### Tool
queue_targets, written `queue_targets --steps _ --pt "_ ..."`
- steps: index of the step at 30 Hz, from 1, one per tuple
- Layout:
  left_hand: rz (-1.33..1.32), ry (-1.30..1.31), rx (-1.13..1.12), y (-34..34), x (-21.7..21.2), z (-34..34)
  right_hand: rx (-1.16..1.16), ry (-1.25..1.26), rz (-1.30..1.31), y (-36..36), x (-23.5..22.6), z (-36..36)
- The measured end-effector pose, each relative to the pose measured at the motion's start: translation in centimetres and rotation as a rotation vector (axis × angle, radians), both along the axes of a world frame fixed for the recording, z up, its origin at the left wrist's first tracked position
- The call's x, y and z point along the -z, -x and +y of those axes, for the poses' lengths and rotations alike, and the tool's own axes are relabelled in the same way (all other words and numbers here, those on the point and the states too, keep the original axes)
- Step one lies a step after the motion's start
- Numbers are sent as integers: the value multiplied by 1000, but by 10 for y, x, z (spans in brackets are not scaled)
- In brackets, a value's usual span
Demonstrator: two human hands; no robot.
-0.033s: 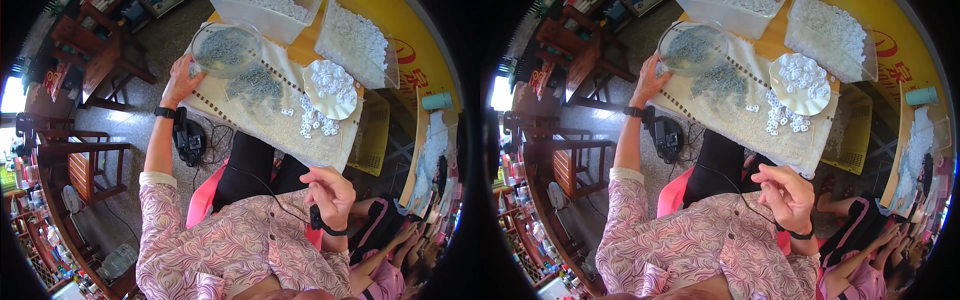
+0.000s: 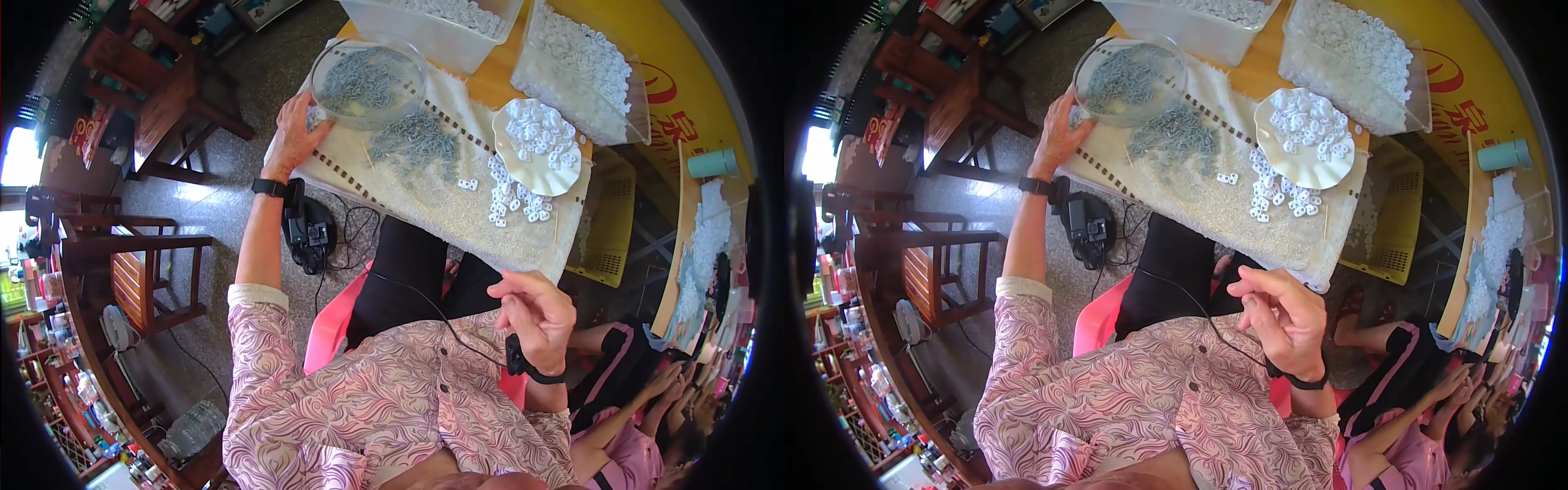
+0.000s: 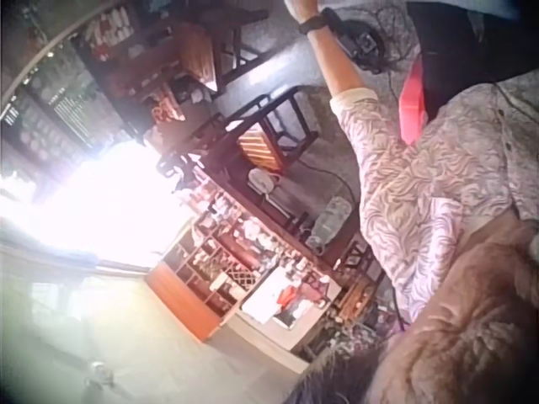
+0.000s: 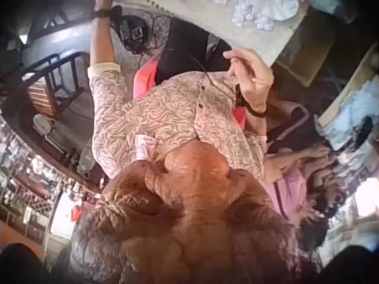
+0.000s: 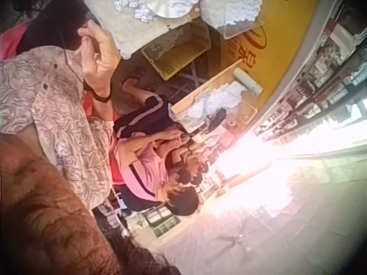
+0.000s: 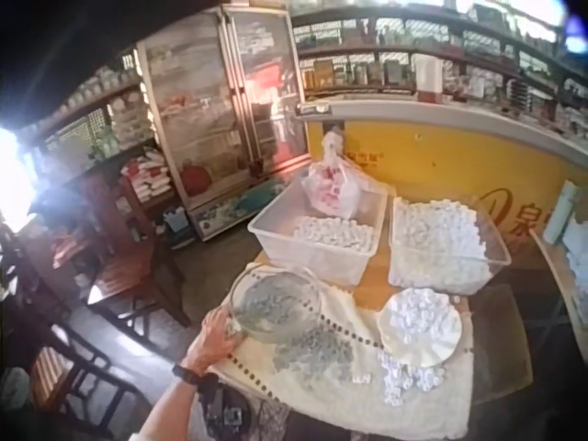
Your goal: Inspecting and sorting small white plastic components at a workbench.
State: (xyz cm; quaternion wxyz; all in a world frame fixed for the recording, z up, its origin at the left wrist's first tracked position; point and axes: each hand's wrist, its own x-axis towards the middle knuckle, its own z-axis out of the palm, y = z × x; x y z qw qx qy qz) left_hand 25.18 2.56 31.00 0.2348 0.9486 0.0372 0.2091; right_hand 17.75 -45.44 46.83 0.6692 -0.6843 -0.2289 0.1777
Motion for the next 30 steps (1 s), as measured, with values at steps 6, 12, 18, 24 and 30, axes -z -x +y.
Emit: queue_targets --steps 6,12,18,24,30 --pt "-27 67 -69 2 -3 -11 74 113 33 0 35 -6" --pt "-308 -204 -139 7 -6 -30 115 217 -26 -1 48 -11" --pt "-235 -180 -93 38 -23 -83 136 333 -108 -1 63 -18" --pt "-258 -226 -60 48 -33 -112 94 369 -157 -1 72 -17" --pt "-190 -291 76 42 -32 -113 58 384 -202 0 78 -16"
